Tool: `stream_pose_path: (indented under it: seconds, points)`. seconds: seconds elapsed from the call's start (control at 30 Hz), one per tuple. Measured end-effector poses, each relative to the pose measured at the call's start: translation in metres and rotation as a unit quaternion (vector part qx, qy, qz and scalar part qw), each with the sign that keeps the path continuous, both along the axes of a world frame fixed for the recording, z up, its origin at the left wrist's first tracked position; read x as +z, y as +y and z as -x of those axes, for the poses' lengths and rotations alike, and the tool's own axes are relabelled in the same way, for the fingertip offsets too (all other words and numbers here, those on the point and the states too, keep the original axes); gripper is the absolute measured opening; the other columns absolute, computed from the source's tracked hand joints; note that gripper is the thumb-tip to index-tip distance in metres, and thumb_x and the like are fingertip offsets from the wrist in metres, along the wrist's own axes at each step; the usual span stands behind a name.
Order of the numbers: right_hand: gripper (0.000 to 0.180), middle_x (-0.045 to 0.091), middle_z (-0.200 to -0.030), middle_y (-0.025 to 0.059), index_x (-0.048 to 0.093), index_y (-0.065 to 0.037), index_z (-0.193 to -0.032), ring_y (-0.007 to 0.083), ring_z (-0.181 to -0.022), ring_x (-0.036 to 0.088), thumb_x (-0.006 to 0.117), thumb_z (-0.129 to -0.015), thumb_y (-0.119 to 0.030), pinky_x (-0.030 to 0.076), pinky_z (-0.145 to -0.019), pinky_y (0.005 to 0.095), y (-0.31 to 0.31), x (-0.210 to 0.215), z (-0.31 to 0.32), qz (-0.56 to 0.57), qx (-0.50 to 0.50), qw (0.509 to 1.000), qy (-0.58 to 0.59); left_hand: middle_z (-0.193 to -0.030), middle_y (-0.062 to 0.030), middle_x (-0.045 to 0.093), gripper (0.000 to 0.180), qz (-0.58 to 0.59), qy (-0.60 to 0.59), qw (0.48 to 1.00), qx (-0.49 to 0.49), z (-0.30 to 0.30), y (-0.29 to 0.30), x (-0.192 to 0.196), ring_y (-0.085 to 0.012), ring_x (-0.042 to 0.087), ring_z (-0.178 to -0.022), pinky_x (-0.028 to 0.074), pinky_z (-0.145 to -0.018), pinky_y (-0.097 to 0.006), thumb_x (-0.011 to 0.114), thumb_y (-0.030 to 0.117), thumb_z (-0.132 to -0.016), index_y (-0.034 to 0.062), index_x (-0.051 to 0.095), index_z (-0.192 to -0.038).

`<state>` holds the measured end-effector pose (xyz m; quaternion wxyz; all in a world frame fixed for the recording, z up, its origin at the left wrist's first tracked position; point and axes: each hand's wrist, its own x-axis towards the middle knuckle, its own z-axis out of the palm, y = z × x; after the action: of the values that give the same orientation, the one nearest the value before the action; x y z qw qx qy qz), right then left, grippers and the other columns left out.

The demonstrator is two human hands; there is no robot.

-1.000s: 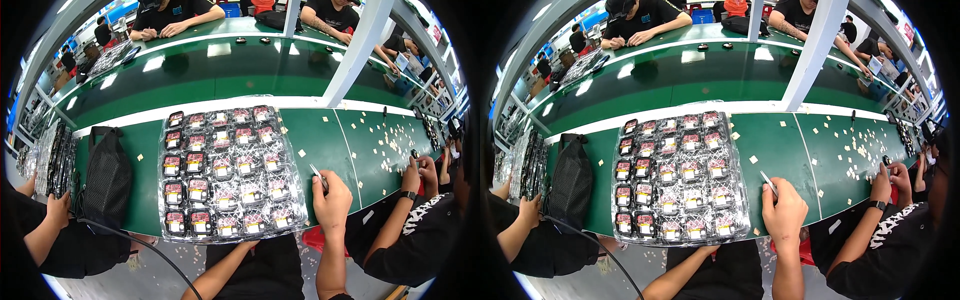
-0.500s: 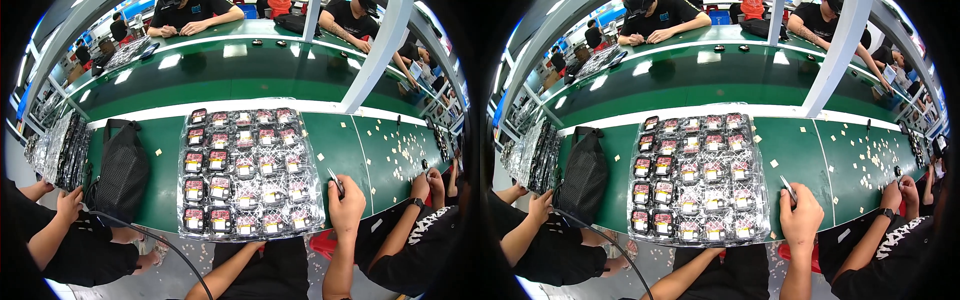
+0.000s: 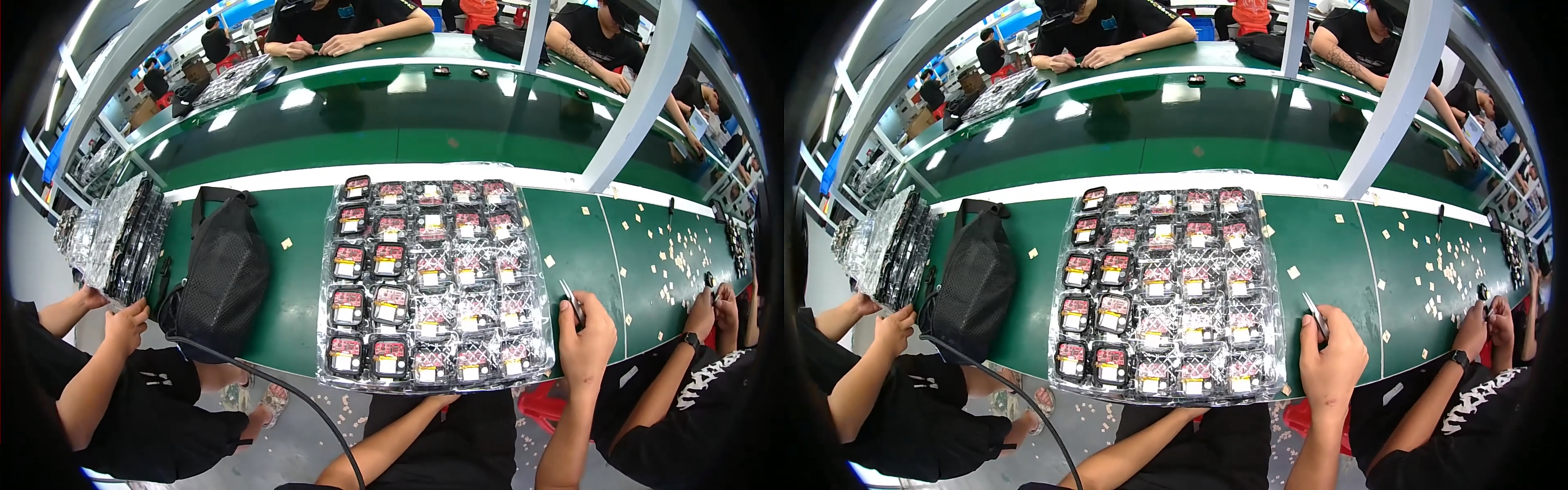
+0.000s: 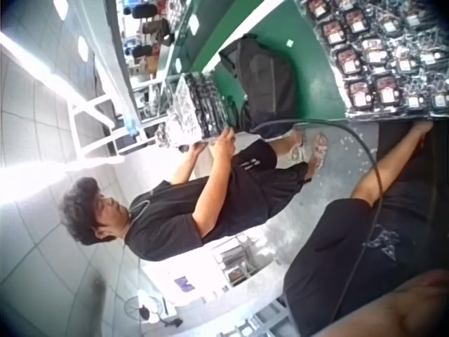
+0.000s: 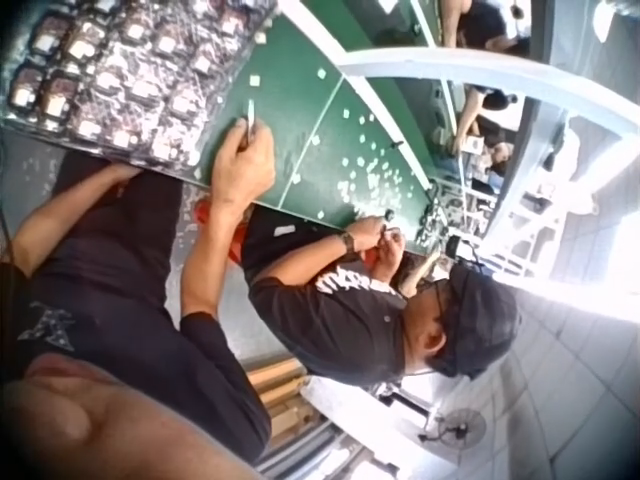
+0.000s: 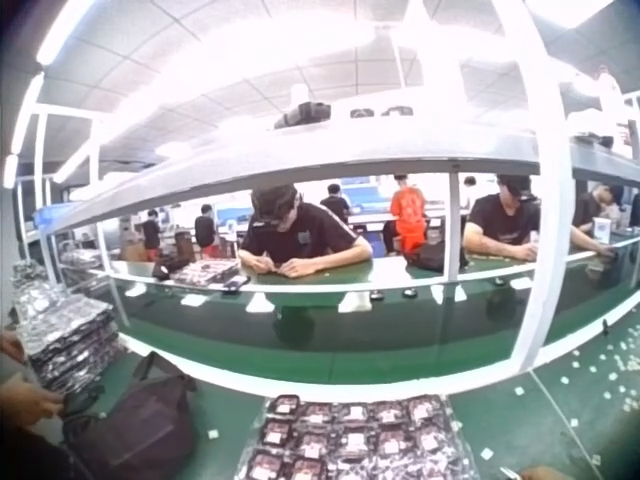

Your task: Assemble small electronic components by applying adhesive pieces.

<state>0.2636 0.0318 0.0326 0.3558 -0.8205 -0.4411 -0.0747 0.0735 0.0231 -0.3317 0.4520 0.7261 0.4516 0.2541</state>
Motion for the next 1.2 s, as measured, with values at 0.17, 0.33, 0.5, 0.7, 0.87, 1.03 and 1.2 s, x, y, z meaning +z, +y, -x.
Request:
stream_pose_path:
  seconds: [0.17, 0.33, 0.5, 0.7, 0.87, 1.03, 1.2]
  points:
    - [0.011, 0.063, -0.073, 0.0121, 0.065, 0.000, -0.094, 0.0273, -0.061, 0.061, 0.069, -0.091, -0.010, 0.046, -0.059, 0.0382, 0.000, 0.000, 0.001, 0.002, 0.002, 1.000, 0.003, -0.139, -0.0200, 0.058, 0.048, 0.008, -0.002, 1.000, 0.006, -0.005, -0.003, -0.002, -0.0402, 0.057, -0.125, 0.042, -0.108, -0.051, 0.066, 0.030, -0.095, 0.0107, 0.055, -0.138]
    - [0.011, 0.063, -0.074, 0.0126, 0.065, 0.000, -0.094, 0.0278, -0.062, 0.062, 0.069, -0.091, -0.010, 0.047, -0.059, 0.0382, -0.002, 0.001, 0.001, 0.013, -0.002, 1.000, 0.004, -0.140, -0.0199, 0.057, 0.049, 0.016, 0.001, 1.000, 0.008, -0.003, -0.004, -0.005, -0.0404, 0.057, -0.125, 0.042, -0.108, -0.052, 0.066, 0.031, -0.095, 0.0113, 0.054, -0.139]
    - [0.011, 0.063, -0.074, 0.0125, 0.065, 0.000, -0.094, 0.0274, -0.061, 0.062, 0.069, -0.091, -0.010, 0.047, -0.059, 0.0379, -0.001, -0.001, 0.001, -0.001, 0.000, 1.000, 0.004, -0.141, -0.0199, 0.057, 0.050, 0.022, 0.005, 1.000, 0.012, 0.009, -0.009, -0.006, -0.0405, 0.057, -0.126, 0.042, -0.108, -0.052, 0.066, 0.031, -0.095, 0.0118, 0.054, -0.139]
    - [0.011, 0.062, -0.073, 0.0125, 0.065, 0.000, -0.095, 0.0263, -0.060, 0.060, 0.068, -0.091, -0.010, 0.046, -0.059, 0.0378, -0.002, 0.001, 0.000, 0.009, -0.001, 1.000, 0.022, -0.142, -0.0198, 0.056, 0.051, 0.032, 0.018, 0.999, 0.022, -0.002, -0.012, -0.015, -0.0407, 0.056, -0.127, 0.042, -0.109, -0.052, 0.066, 0.032, -0.095, 0.0125, 0.053, -0.140]
    - [0.011, 0.062, -0.074, 0.0131, 0.066, 0.001, -0.095, 0.0267, -0.061, 0.060, 0.068, -0.092, -0.010, 0.046, -0.059, 0.0383, 0.000, 0.000, 0.000, 0.005, 0.000, 1.000, 0.011, -0.143, -0.0198, 0.056, 0.052, 0.039, 0.016, 0.999, 0.025, 0.002, -0.013, -0.020, -0.0408, 0.056, -0.127, 0.041, -0.109, -0.052, 0.066, 0.033, -0.095, 0.0131, 0.052, -0.141]
    - [0.012, 0.063, -0.075, 0.0140, 0.066, 0.001, -0.095, 0.0279, -0.063, 0.062, 0.067, -0.092, -0.010, 0.046, -0.060, 0.0385, 0.000, 0.002, 0.001, 0.009, 0.005, 1.000, 0.009, -0.144, -0.0198, 0.055, 0.053, 0.048, 0.016, 0.998, 0.027, 0.004, -0.012, -0.024, -0.0410, 0.056, -0.128, 0.041, -0.109, -0.053, 0.066, 0.034, -0.095, 0.0136, 0.052, -0.142]
    - [0.011, 0.063, -0.076, 0.0150, 0.066, 0.001, -0.096, 0.0295, -0.064, 0.062, 0.066, -0.094, -0.010, 0.047, -0.062, 0.0386, -0.004, 0.000, -0.001, 0.001, 0.004, 1.000, 0.000, -0.145, -0.0197, 0.055, 0.054, 0.057, 0.012, 0.998, 0.024, 0.007, -0.017, -0.027, -0.0411, 0.056, -0.128, 0.041, -0.110, -0.053, 0.066, 0.034, -0.095, 0.0142, 0.051, -0.143]
